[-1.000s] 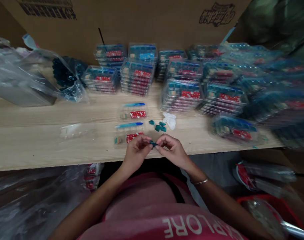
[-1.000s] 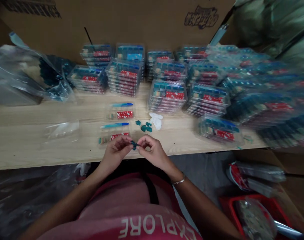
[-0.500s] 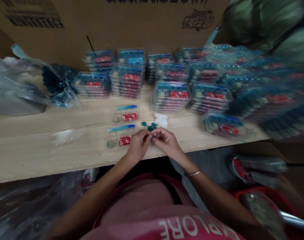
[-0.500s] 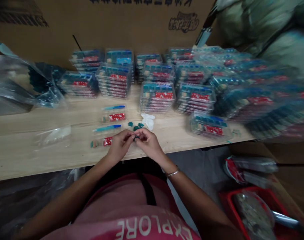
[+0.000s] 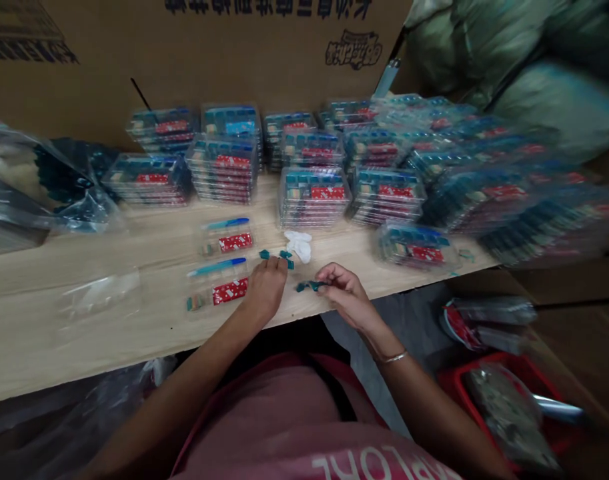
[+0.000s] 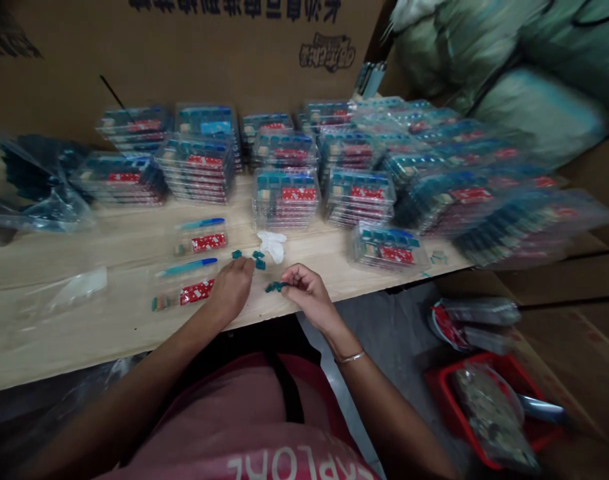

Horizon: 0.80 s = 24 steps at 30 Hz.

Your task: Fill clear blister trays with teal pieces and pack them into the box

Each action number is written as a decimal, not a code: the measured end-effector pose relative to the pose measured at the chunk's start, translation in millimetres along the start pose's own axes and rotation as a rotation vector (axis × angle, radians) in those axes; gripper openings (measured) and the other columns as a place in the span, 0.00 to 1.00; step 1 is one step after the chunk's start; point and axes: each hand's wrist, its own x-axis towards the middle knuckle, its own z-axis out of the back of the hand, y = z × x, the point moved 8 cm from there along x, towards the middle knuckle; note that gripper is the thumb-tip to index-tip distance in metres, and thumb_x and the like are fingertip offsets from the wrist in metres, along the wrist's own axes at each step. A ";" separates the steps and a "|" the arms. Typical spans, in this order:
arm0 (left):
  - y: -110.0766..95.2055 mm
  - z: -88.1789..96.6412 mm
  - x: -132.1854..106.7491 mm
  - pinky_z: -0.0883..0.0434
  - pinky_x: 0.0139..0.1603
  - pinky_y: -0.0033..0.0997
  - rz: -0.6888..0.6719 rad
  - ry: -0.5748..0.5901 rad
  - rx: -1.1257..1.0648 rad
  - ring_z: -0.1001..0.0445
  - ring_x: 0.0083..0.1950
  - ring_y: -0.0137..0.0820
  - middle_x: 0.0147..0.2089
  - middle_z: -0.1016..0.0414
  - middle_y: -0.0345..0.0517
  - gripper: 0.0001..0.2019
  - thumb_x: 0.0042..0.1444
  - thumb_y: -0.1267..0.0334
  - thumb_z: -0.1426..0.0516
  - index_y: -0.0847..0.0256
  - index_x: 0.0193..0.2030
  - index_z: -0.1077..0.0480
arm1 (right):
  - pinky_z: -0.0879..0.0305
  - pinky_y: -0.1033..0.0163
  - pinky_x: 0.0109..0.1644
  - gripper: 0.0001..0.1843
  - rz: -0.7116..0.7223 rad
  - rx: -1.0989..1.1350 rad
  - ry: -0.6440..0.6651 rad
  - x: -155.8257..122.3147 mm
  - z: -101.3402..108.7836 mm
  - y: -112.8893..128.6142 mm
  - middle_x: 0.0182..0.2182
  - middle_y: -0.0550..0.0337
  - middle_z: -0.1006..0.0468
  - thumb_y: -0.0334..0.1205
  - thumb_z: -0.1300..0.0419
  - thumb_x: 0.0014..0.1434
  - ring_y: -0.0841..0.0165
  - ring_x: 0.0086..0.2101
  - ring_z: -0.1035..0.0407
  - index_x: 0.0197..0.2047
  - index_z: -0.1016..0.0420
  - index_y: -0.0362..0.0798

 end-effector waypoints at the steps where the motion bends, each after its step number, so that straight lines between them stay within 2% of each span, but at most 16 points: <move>1: 2.1 -0.2 0.1 0.27 0.46 0.40 -0.011 0.000 -0.022 0.24 0.45 0.42 0.44 0.25 0.59 0.15 0.57 0.80 0.53 0.68 0.45 0.29 | 0.41 0.66 0.33 0.10 0.001 0.000 -0.024 0.0 3.9 -1.2 0.27 0.65 0.30 0.41 0.35 0.44 0.72 0.28 0.39 0.31 0.30 0.50; 3: 7.3 2.0 -1.9 0.27 0.47 0.40 -0.005 -0.013 -0.087 0.24 0.45 0.42 0.43 0.25 0.58 0.16 0.55 0.81 0.53 0.67 0.43 0.28 | 0.40 0.65 0.33 0.13 0.009 -0.013 -0.047 2.1 8.3 -4.0 0.27 0.64 0.30 0.45 0.33 0.45 0.72 0.27 0.39 0.33 0.29 0.50; 5: 9.8 9.4 -5.7 0.28 0.50 0.42 0.002 -0.080 -0.201 0.25 0.47 0.42 0.45 0.25 0.58 0.17 0.54 0.81 0.53 0.67 0.43 0.27 | 0.39 0.64 0.33 0.16 0.019 -0.018 -0.040 5.9 8.3 -5.9 0.27 0.64 0.29 0.50 0.32 0.45 0.71 0.27 0.39 0.34 0.28 0.50; 8: 2.4 17.3 -10.5 0.28 0.48 0.38 -0.062 -0.168 -0.552 0.25 0.43 0.36 0.52 0.27 0.56 0.18 0.52 0.79 0.49 0.65 0.47 0.28 | 0.38 0.64 0.35 0.17 0.049 -0.013 -0.015 11.8 4.0 -2.6 0.27 0.65 0.29 0.51 0.32 0.46 0.72 0.28 0.37 0.34 0.28 0.50; 9: -0.4 15.4 -10.4 0.27 0.44 0.35 -0.069 -0.162 -0.702 0.25 0.39 0.33 0.49 0.25 0.53 0.16 0.52 0.76 0.47 0.64 0.47 0.28 | 0.38 0.64 0.35 0.17 0.062 -0.015 -0.007 13.7 2.0 0.2 0.27 0.65 0.30 0.51 0.32 0.47 0.72 0.28 0.37 0.35 0.28 0.50; 11: -3.4 5.6 -8.0 0.28 0.33 0.29 -0.026 -0.123 -0.976 0.28 0.29 0.29 0.36 0.24 0.44 0.09 0.52 0.72 0.45 0.63 0.39 0.27 | 0.38 0.65 0.36 0.14 0.094 -0.033 0.010 16.9 -2.3 6.9 0.27 0.65 0.30 0.49 0.33 0.48 0.72 0.29 0.36 0.34 0.27 0.50; 12: -3.5 0.1 -6.6 0.30 0.29 0.27 0.012 -0.110 -1.079 0.30 0.25 0.27 0.29 0.26 0.41 0.06 0.53 0.70 0.45 0.62 0.34 0.27 | 0.38 0.65 0.36 0.13 0.111 -0.051 0.020 18.1 -4.5 10.1 0.27 0.65 0.30 0.48 0.34 0.49 0.72 0.29 0.36 0.34 0.27 0.50; 14: -2.3 -7.8 -4.9 0.33 0.26 0.24 0.067 -0.108 -1.205 0.32 0.23 0.26 0.21 0.32 0.36 0.06 0.53 0.69 0.46 0.62 0.27 0.29 | 0.39 0.65 0.34 0.11 0.147 -0.110 0.040 19.2 -8.1 14.0 0.25 0.66 0.30 0.46 0.35 0.50 0.72 0.28 0.37 0.35 0.27 0.50; 16: -1.3 -12.0 -5.4 0.35 0.25 0.23 0.078 -0.102 -1.240 0.33 0.21 0.25 0.20 0.33 0.35 0.07 0.54 0.69 0.47 0.62 0.27 0.29 | 0.41 0.66 0.31 0.10 0.175 -0.202 0.040 18.6 -8.4 13.0 0.24 0.66 0.31 0.44 0.37 0.51 0.72 0.26 0.39 0.36 0.26 0.49; 19: 1.3 -11.4 -9.5 0.35 0.26 0.24 0.061 -0.137 -1.142 0.34 0.21 0.25 0.21 0.31 0.37 0.09 0.55 0.69 0.47 0.61 0.31 0.26 | 0.42 0.65 0.30 0.08 0.210 -0.353 -0.060 15.0 2.2 5.9 0.26 0.64 0.28 0.40 0.41 0.50 0.72 0.26 0.38 0.35 0.25 0.49; 21: 1.9 -7.8 -12.6 0.33 0.32 0.26 0.038 -0.185 -1.022 0.30 0.26 0.28 0.25 0.27 0.40 0.09 0.55 0.70 0.47 0.60 0.32 0.25 | 0.41 0.65 0.31 0.08 0.217 -0.411 -0.140 12.4 12.1 -0.1 0.28 0.62 0.27 0.39 0.42 0.49 0.71 0.26 0.37 0.34 0.26 0.48; 24: -0.6 -4.1 -15.7 0.31 0.39 0.30 0.012 -0.205 -0.894 0.25 0.34 0.32 0.32 0.22 0.45 0.10 0.56 0.71 0.48 0.59 0.33 0.25 | 0.40 0.64 0.31 0.09 0.214 -0.452 -0.181 12.7 21.3 -7.2 0.26 0.63 0.27 0.39 0.44 0.49 0.71 0.25 0.37 0.34 0.26 0.48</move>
